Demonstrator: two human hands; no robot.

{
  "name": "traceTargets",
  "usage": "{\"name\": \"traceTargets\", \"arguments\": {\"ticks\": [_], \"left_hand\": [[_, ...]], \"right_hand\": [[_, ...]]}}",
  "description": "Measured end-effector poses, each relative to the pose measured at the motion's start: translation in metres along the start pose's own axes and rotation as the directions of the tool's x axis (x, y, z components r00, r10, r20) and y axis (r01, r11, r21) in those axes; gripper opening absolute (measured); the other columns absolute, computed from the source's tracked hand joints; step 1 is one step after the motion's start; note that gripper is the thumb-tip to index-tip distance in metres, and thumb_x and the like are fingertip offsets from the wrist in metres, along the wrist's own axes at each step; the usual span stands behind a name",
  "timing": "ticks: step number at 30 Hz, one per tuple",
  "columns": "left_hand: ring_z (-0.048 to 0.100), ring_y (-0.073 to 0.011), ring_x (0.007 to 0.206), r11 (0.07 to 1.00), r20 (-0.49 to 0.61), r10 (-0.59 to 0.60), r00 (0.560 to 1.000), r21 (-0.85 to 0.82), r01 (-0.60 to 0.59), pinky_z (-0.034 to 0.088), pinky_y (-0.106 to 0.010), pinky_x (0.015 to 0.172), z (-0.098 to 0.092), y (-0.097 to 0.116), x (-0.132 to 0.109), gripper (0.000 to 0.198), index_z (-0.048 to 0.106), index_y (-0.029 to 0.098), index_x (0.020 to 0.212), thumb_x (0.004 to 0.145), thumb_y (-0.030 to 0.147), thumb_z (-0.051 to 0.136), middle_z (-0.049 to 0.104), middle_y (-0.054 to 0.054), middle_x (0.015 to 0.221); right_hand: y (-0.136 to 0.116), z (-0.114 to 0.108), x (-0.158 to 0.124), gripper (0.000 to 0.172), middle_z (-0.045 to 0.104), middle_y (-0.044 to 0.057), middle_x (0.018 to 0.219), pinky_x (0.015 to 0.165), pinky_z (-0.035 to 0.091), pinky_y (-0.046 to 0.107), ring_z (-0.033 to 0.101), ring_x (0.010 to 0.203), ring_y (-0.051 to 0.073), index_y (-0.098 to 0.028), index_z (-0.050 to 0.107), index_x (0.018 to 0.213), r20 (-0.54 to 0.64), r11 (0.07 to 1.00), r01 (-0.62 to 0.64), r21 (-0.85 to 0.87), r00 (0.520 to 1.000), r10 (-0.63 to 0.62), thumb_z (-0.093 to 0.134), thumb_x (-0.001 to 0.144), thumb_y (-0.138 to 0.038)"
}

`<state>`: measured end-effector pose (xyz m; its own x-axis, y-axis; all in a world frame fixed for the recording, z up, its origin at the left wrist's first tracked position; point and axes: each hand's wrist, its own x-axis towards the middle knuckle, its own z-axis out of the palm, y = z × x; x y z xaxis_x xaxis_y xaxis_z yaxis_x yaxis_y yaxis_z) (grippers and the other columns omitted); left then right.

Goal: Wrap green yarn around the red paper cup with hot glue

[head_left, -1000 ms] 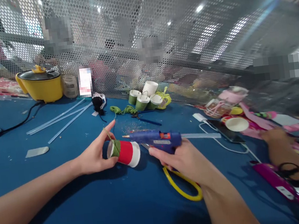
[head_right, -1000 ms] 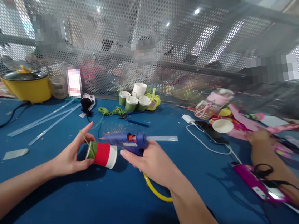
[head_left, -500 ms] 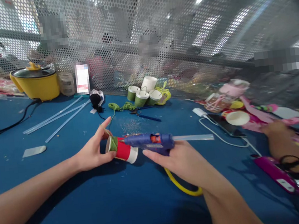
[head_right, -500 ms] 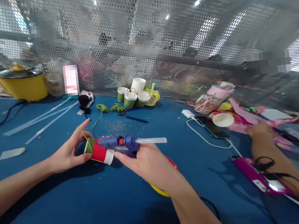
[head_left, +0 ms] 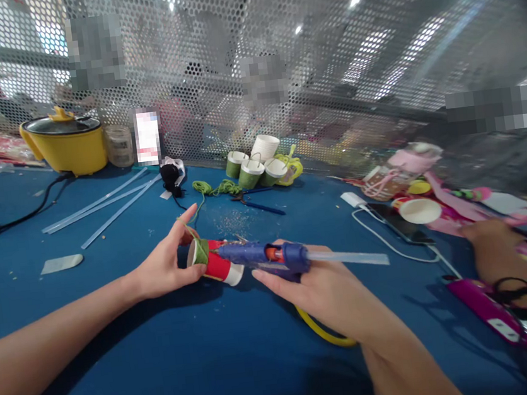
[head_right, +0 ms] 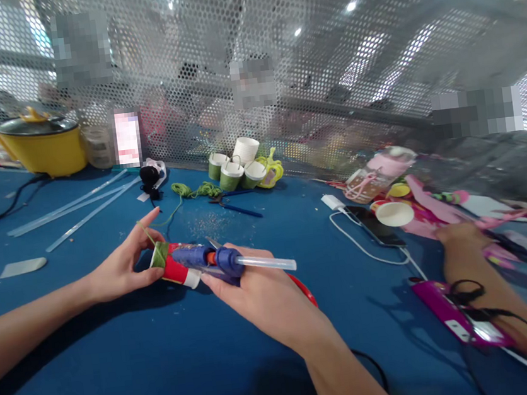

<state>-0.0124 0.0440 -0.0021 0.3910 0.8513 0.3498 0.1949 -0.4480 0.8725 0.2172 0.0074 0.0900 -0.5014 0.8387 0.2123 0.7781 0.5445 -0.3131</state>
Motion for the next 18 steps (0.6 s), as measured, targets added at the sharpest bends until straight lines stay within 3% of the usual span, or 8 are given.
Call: {"name": "traceTargets", "arguments": {"ticks": [4,11,18], "left_hand": [[0.050,-0.0194,0.088,1.000,-0.003,-0.002,1.000,0.008,0.002,0.040,-0.040,0.089,-0.0003,-0.0004,0.0005,0.090,0.006,0.018,0.144,0.074,0.024,0.062,0.050,-0.005,0.097],[0.050,-0.0186,0.087,1.000,-0.004,-0.010,1.000,-0.022,0.009,0.040,-0.039,0.088,-0.0002,0.0006,0.0009,0.090,0.006,0.019,0.144,0.073,0.022,0.061,0.050,-0.004,0.097],[0.050,-0.0209,0.091,1.000,0.000,-0.009,1.000,0.017,0.009,0.038,-0.043,0.090,-0.0014,0.0001,0.0007,0.090,0.005,0.019,0.144,0.073,0.023,0.061,0.048,-0.005,0.100]], "right_hand": [[0.0031,0.0045,-0.0020,0.014,0.068,0.003,0.073,0.072,0.052,0.034,0.065,0.078,0.023,-0.024,0.066,0.078,-0.034,0.999,0.031,-0.043,0.999,-0.032,0.055,0.082,-0.030],[0.0037,0.0049,-0.0027,0.011,0.067,0.002,0.071,0.055,0.049,0.026,0.061,0.062,0.016,-0.022,0.062,0.077,-0.006,0.998,0.030,0.047,1.000,-0.029,0.054,0.083,-0.026],[0.0031,0.0044,-0.0026,0.009,0.066,0.002,0.071,0.054,0.048,0.026,0.060,0.060,0.016,-0.022,0.062,0.077,-0.022,0.998,0.019,0.063,1.000,-0.018,0.056,0.082,-0.025]]}}
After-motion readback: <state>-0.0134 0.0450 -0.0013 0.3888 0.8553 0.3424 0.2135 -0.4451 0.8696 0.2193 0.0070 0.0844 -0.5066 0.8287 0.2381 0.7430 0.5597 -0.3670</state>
